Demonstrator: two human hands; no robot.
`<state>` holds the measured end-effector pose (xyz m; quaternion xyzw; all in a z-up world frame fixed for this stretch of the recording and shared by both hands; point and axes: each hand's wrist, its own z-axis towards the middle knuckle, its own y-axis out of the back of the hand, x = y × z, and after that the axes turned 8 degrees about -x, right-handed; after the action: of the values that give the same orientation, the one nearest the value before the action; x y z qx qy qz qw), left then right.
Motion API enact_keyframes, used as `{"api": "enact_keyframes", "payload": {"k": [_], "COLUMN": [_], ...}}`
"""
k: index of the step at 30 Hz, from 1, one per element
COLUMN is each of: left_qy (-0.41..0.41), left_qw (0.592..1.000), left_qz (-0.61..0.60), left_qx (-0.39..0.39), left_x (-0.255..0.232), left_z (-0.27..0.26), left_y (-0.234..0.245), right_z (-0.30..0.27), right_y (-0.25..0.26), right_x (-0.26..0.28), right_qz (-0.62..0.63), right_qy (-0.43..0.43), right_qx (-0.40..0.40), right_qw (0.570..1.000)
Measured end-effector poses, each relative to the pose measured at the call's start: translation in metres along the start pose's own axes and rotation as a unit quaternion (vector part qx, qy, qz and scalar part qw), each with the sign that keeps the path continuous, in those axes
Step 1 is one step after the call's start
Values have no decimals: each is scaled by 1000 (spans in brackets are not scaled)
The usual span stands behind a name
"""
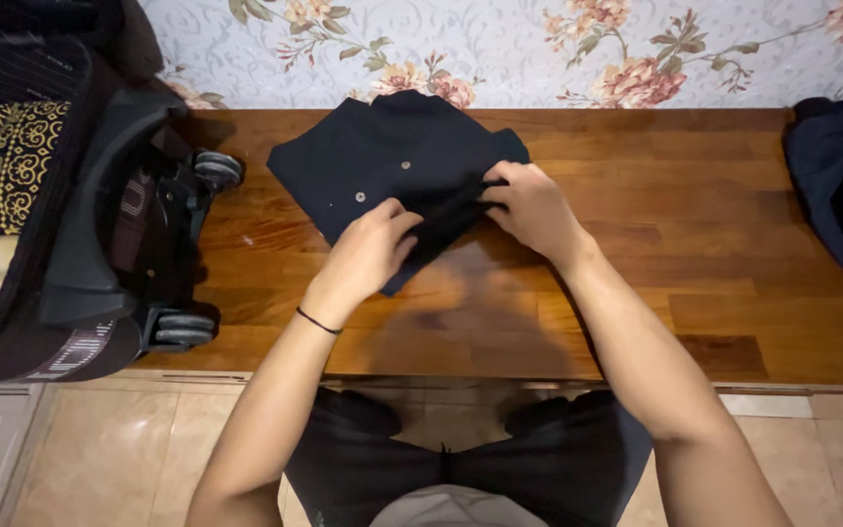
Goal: The person folds a black shirt with decorative patterns on a wooden surface and places it into a suitcase with other packed items.
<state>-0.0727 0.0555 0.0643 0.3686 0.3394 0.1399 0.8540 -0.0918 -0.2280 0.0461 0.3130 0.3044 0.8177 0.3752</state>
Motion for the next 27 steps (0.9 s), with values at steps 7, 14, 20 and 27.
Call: {"api": "enact_keyframes", "payload": {"k": [7,14,20,27], "left_qy": [-14,-93,-123,-98], "left_qw": [997,978,985,978], "left_qz": [75,186,111,184], "left_qx": [8,-10,37,14], "left_x": [-19,-15,-11,-2], "left_z": [-11,-25,-28,0], "left_y": [-12,-28,-18,-38], "right_z": [4,6,-2,-9], "right_y": [-9,-24,11,-7], "right_x": [6,-2,-20,-36], "right_qz": [-16,-77,-31,-114], "right_qy": [-38,6,-17,-164], "right_qx": [-71,20,50,33], "right_qw": [997,997,998,979]}}
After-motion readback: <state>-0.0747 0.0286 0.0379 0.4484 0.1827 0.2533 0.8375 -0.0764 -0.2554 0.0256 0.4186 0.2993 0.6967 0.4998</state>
